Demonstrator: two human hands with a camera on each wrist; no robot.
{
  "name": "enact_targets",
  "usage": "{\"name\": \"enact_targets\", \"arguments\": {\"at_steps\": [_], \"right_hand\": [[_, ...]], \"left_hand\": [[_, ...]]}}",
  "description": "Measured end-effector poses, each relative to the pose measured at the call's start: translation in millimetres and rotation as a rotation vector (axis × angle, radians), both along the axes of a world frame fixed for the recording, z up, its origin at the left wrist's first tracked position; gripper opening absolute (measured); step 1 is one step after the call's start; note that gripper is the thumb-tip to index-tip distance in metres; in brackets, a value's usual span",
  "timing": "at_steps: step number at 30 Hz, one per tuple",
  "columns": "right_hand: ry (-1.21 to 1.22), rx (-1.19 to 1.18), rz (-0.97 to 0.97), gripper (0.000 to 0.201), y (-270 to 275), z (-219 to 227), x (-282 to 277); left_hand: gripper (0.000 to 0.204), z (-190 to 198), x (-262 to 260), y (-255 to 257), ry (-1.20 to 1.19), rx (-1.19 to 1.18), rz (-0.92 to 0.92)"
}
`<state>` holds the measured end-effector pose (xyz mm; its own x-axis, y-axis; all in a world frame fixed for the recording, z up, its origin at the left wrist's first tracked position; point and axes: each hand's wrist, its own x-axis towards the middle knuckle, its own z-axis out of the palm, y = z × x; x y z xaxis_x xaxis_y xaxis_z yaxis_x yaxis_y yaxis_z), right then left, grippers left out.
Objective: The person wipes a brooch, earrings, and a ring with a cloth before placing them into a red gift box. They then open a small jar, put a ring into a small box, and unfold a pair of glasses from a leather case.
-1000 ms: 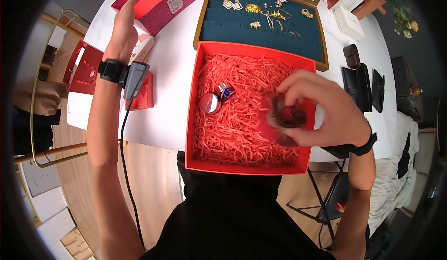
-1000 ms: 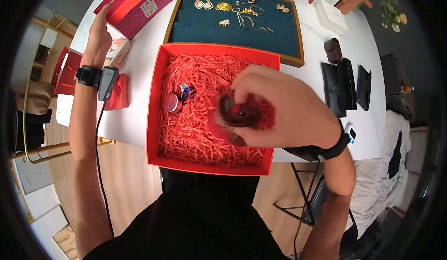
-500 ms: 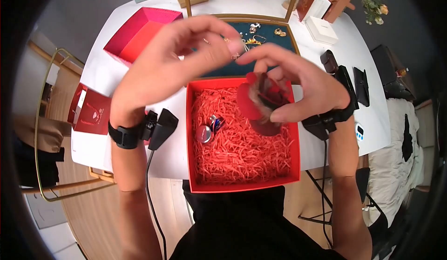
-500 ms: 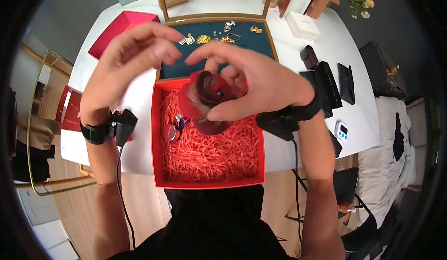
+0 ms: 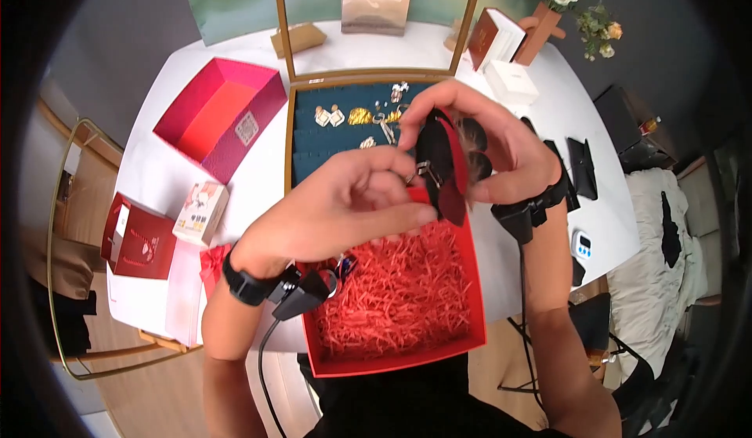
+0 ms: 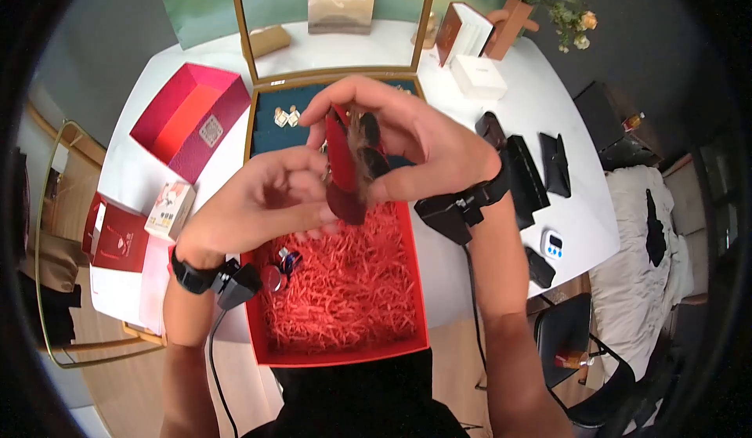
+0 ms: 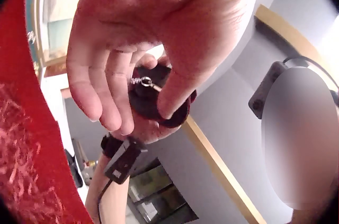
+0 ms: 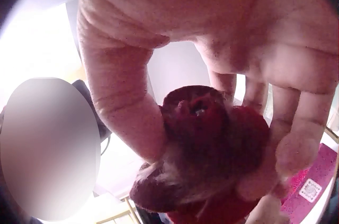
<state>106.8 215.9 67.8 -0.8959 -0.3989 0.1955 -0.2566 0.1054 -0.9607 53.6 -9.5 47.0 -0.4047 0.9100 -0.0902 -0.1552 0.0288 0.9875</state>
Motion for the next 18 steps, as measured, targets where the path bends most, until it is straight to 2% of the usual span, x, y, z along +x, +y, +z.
{"name": "enact_targets", "arguments": {"at_steps": [1, 2, 4, 6, 8, 9, 10, 11, 13, 14, 17, 18], "right_hand": [[-0.01, -0.077, 0.036, 0.081, 2, -2, -2], [-0.018, -0.155, 0.072, 0.082, 4, -3, -5], [0.037, -0.144, 0.08, 0.084, 3, 1, -10], [-0.045, -0.217, 0.091, 0.085, 3, 3, -14], [-0.046, -0.206, 0.062, 0.087, 1, 7, -14], [-0.05, -0.203, 0.021, 0.086, 0, 7, -14], [-0.056, -0.203, -0.02, 0.085, 0, 7, -15], [-0.056, -0.21, -0.02, 0.085, 1, 6, -14], [-0.025, -0.2, 0.109, 0.081, 6, 4, -13], [-0.034, -0.202, 0.107, 0.081, 5, 0, -14], [0.082, -0.264, 0.137, 0.08, 0, -9, -22], [0.08, -0.263, 0.137, 0.08, -1, -11, -25]], "left_hand": [[0.018, 1, 1, -2, 0.068, 0.043, 0.043], [0.018, 6, -1, -4, 0.088, 0.055, 0.035], [0.009, 16, -3, -11, 0.204, 0.016, 0.068], [0.007, 21, -7, -11, 0.157, 0.037, 0.106], [0.008, 29, -12, -17, 0.438, -0.011, 0.195], [0.024, 31, -15, -19, 0.464, -0.017, 0.236], [0.024, 34, -14, -20, 0.466, -0.022, 0.234], [0.033, 38, -12, -21, 0.497, -0.001, 0.271], [0.056, 40, -11, -23, 0.518, -0.007, 0.32], [0.056, 40, -11, -22, 0.508, -0.01, 0.318], [0.059, 36, -13, -18, 0.751, -0.022, 0.344], [0.059, 32, -14, -14, 0.749, -0.022, 0.345]]}}
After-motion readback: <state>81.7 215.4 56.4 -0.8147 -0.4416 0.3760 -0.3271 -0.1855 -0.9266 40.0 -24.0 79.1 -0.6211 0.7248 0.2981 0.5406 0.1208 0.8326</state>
